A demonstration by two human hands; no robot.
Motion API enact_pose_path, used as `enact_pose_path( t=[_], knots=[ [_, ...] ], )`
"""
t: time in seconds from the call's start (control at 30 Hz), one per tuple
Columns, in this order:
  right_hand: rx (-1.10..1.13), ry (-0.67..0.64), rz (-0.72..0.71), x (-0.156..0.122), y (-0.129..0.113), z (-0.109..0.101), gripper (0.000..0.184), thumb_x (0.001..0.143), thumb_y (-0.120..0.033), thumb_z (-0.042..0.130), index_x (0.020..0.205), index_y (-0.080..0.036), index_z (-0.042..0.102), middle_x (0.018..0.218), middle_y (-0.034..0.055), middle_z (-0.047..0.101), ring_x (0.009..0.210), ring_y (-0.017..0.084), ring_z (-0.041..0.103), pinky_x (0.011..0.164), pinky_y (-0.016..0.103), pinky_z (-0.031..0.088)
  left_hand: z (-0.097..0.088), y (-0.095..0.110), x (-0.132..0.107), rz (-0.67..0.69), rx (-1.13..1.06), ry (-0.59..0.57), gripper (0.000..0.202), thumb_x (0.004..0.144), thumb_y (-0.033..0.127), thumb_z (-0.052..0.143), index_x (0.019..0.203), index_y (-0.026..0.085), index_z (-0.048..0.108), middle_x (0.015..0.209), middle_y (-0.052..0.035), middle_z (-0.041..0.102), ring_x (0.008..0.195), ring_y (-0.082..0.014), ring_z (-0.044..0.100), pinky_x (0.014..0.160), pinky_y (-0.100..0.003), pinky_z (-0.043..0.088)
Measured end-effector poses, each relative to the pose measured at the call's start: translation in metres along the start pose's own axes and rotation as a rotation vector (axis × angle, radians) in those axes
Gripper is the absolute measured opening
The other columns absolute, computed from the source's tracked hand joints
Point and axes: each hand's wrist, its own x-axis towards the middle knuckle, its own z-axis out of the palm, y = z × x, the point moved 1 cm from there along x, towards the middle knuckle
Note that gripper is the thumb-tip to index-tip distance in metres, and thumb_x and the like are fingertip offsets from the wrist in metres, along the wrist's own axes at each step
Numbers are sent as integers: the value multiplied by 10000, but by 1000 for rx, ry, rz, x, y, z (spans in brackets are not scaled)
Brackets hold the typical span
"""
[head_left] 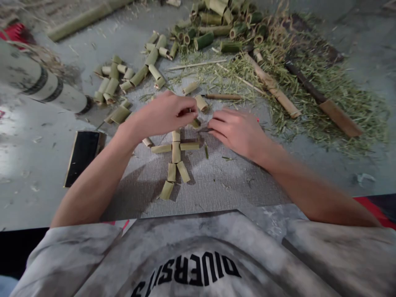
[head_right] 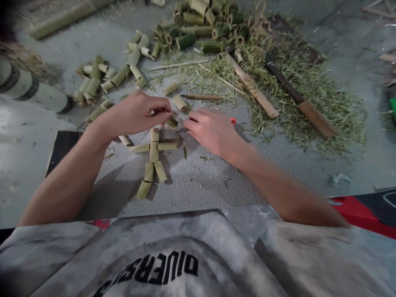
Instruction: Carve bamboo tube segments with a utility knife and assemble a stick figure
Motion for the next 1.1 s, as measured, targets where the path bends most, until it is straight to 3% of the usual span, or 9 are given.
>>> enact_pose_path(
  t=[0.1,0.2,0.4,0.53,0.67,0.8,0.97,1.1],
  knots=[
    [-25,32,46,-2,2,-1,245,1146,-252,508,1133,-192,746,1092,117,767,929,258,655,757,385,386,-10,4,-5,-47,-181,64,310,1100,399,541,1049,207,779,798,-48,772,643,-164,624,695,-349,461],
    [-14,84,107,-4,3,-3,271,1129,-254,487,1137,-182,748,1048,120,771,864,249,647,739,385,383,-20,9,-14,-47,-374,57,287,1095,379,551,1120,227,794,905,-88,801,777,-206,729,703,-348,537],
    [43,141,137,-6,4,-5,309,1122,-248,441,1072,-202,743,963,98,773,822,246,634,724,391,400,-30,25,-46,-74,-773,91,297,1051,310,613,1288,231,774,1357,-121,777,1026,-210,759,904,-368,672],
    [56,249,141,-6,4,-3,266,1095,-221,485,1058,-211,749,1010,106,800,946,273,698,831,410,482,-11,31,-70,-63,-991,71,323,998,306,705,1317,276,743,1177,-98,800,957,-232,802,828,-374,698],
    [69,275,133,-4,4,-2,227,1075,-206,488,1018,-221,707,978,111,768,956,286,688,868,427,509,16,37,-90,-53,-1247,51,491,969,369,810,1440,298,693,1042,-69,796,807,-212,809,730,-338,683],
    [114,275,138,-3,3,-3,177,1067,-211,483,981,-251,632,968,107,737,961,295,667,869,437,503,36,42,-95,-1,-1457,77,435,961,375,842,1367,291,713,993,-47,801,691,-174,785,651,-290,645],
    [210,309,170,-6,-1,-9,152,1104,-265,429,1039,-269,567,934,76,672,842,262,590,779,418,451,52,30,-90,-18,-1504,236,392,934,376,883,1268,302,692,961,-17,794,816,-181,808,699,-268,663],
    [275,336,77,-11,-16,-16,174,1115,-331,400,1112,-256,557,1040,105,673,883,269,595,788,436,459,60,20,-92,-101,-1481,316,418,972,478,862,1275,297,639,959,-17,803,802,-184,818,715,-270,671]
  ],
)
